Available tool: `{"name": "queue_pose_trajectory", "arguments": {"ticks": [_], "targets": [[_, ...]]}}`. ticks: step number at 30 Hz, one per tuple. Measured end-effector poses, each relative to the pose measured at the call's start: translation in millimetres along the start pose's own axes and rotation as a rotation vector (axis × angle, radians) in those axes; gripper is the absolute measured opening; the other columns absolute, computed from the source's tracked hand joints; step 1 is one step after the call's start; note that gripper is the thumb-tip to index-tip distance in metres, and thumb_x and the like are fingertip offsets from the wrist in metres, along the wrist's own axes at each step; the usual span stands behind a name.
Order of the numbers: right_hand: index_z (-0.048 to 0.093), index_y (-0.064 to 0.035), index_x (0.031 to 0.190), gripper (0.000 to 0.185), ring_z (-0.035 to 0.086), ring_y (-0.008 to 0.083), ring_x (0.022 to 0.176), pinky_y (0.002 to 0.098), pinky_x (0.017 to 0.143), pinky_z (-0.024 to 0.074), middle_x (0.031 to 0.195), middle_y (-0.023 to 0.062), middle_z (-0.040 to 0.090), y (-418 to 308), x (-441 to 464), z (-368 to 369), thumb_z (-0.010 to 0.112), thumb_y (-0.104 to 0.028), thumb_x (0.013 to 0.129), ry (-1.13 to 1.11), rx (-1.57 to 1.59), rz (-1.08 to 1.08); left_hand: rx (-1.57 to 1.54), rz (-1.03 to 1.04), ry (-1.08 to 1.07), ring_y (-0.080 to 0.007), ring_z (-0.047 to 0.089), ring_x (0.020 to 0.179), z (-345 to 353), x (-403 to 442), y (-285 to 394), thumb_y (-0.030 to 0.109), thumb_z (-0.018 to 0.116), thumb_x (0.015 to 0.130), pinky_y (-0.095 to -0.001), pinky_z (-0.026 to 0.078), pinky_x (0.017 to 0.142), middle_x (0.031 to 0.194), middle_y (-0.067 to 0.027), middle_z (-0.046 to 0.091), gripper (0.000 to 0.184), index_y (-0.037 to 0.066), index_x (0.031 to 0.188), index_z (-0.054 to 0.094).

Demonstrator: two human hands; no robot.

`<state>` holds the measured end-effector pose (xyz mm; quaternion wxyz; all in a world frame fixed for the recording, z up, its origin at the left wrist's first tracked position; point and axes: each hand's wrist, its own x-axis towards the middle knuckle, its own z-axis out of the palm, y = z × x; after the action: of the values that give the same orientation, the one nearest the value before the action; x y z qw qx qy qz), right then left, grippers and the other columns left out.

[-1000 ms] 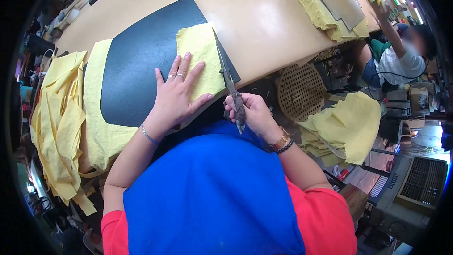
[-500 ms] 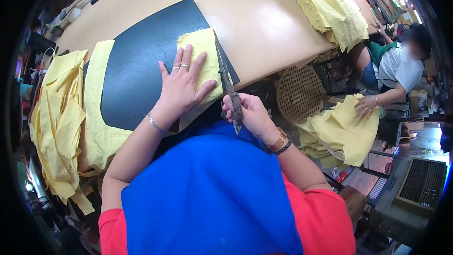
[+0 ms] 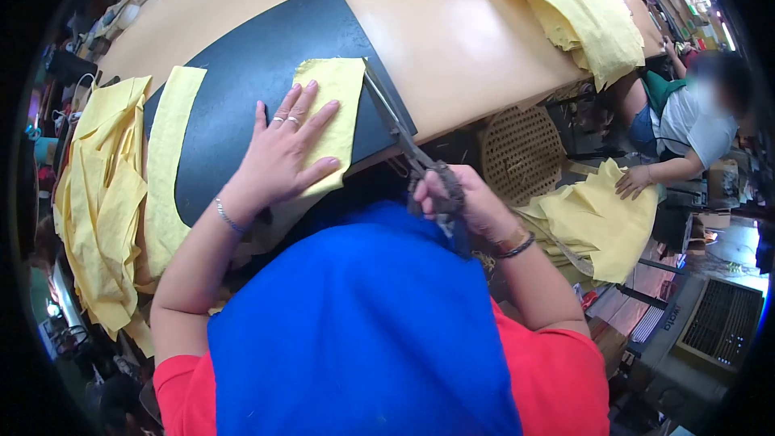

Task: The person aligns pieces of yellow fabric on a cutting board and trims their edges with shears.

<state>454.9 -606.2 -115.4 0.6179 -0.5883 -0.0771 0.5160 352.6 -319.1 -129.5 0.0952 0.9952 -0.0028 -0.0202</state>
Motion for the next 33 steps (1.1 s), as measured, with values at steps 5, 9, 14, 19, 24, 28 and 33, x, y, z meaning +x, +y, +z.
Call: {"name": "queue_pose_trajectory", "arguments": {"ticks": [5, 9, 14, 19, 24, 28, 33], "targets": [[0.065, -0.0025, 0.082, 0.034, 0.058, 0.0066, 0.062, 0.0211, 0.06, 0.0467, 0.07, 0.0018, 0.063, -22.5, -4.1, -28.0, 0.068, -0.036, 0.087, -0.177, -0.151, 0.077, 0.06, 0.149, -0.099, -0.033, 0.017, 0.144, -13.5, -20.5, -25.3, 0.068, 0.041, 0.086, -0.065, 0.009, 0.11, 0.157, -0.0117, 0.017, 0.074, 0.026, 0.147, 0.033], [0.066, -0.0023, 0.082, 0.027, 0.058, 0.0059, 0.062, 0.0208, 0.058, 0.0461, 0.074, 0.0025, 0.064, -43.9, 7.5, -35.1, 0.07, -0.029, 0.085, -0.225, -0.282, 0.131, 0.034, 0.213, -0.126, -0.033, 0.017, 0.144, -16.8, -22.6, -31.4, 0.069, 0.04, 0.086, -0.0648, 0.009, 0.11, 0.156, -0.012, 0.019, 0.075, 0.026, 0.146, 0.035], [0.066, -0.0033, 0.082, 0.025, 0.057, 0.0052, 0.061, 0.0193, 0.055, 0.0447, 0.072, 0.0005, 0.064, -61.3, 23.7, -53.7, 0.072, -0.027, 0.083, -0.286, -0.391, 0.172, 0.043, 0.243, -0.124, -0.0328, 0.018, 0.144, -14.0, -22.1, -34.5, 0.071, 0.041, 0.083, -0.0645, 0.009, 0.11, 0.156, -0.0118, 0.02, 0.077, 0.026, 0.146, 0.037], [0.066, -0.0016, 0.082, 0.025, 0.058, 0.0065, 0.062, 0.0204, 0.057, 0.0462, 0.072, 0.0016, 0.064, -74.5, 31.7, -63.4, 0.073, -0.025, 0.081, -0.334, -0.458, 0.173, 0.025, 0.229, -0.131, -0.0328, 0.019, 0.144, -15.3, -21.4, -33.8, 0.072, 0.042, 0.083, -0.0633, 0.008, 0.111, 0.156, -0.0109, 0.021, 0.077, 0.026, 0.144, 0.039], [0.066, -0.0013, 0.08, 0.024, 0.057, 0.0066, 0.061, 0.0206, 0.057, 0.0462, 0.072, 0.001, 0.063, -83.9, 36.2, -64.2, 0.073, -0.024, 0.081, -0.357, -0.45, 0.199, 0.03, 0.228, -0.128, -0.0327, 0.02, 0.143, -15.2, -21.0, -33.9, 0.072, 0.042, 0.083, -0.0622, 0.008, 0.111, 0.156, -0.0104, 0.022, 0.076, 0.026, 0.144, 0.04], [0.065, -0.0012, 0.079, 0.023, 0.056, 0.0061, 0.061, 0.0203, 0.057, 0.0456, 0.07, -0.0002, 0.062, -86.5, 36.9, -63.9, 0.073, -0.023, 0.081, -0.351, -0.476, 0.217, 0.039, 0.232, -0.128, -0.0327, 0.021, 0.143, -15.1, -20.9, -34.0, 0.072, 0.042, 0.083, -0.0621, 0.008, 0.111, 0.156, -0.0108, 0.022, 0.076, 0.026, 0.144, 0.04], [0.065, -0.0021, 0.077, 0.019, 0.055, 0.0044, 0.058, 0.0196, 0.054, 0.0439, 0.065, -0.0024, 0.06, -92.7, 30.7, -63.6, 0.073, -0.018, 0.081, -0.293, -0.586, 0.26, 0.023, 0.23, -0.13, -0.0313, 0.022, 0.143, -17.7, -20.5, -33.4, 0.066, 0.044, 0.085, -0.0647, 0.013, 0.11, 0.155, -0.01, 0.023, 0.071, 0.029, 0.145, 0.037]]}}
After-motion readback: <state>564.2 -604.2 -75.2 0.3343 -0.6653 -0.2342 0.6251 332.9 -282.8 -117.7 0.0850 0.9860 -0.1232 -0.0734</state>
